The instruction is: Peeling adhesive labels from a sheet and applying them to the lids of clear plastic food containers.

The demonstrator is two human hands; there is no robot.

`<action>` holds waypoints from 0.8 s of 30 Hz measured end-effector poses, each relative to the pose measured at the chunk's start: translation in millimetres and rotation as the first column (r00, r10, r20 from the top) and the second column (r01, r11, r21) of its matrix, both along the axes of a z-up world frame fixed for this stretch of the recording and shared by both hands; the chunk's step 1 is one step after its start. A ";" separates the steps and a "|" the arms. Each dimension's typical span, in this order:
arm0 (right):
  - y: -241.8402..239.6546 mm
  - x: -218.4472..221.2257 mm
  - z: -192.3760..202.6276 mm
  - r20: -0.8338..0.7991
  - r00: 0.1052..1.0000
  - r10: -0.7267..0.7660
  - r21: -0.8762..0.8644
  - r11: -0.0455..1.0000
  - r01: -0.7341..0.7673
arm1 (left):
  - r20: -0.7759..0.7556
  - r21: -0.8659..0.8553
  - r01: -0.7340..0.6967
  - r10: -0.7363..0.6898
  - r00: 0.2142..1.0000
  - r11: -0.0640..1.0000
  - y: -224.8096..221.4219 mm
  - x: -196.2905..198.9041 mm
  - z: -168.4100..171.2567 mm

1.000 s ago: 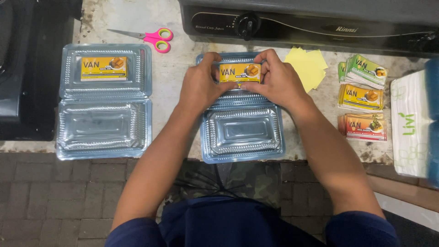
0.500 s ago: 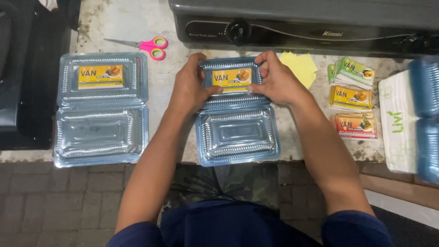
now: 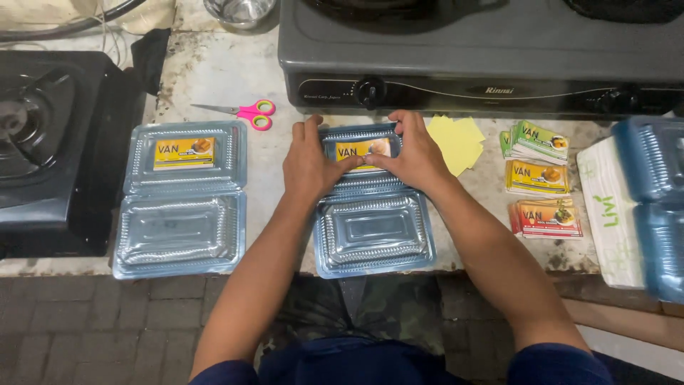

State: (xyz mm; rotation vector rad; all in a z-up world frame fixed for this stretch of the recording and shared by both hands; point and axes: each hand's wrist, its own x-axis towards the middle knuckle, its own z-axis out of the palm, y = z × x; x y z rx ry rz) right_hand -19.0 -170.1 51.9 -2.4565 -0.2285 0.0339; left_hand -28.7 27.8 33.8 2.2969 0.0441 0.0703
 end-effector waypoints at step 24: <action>-4.2 16.1 -17.9 0.054 0.994 -0.093 0.001 0.996 0.093 | -0.095 0.023 -0.058 0.060 0.994 0.998 2.4 19.5 -19.2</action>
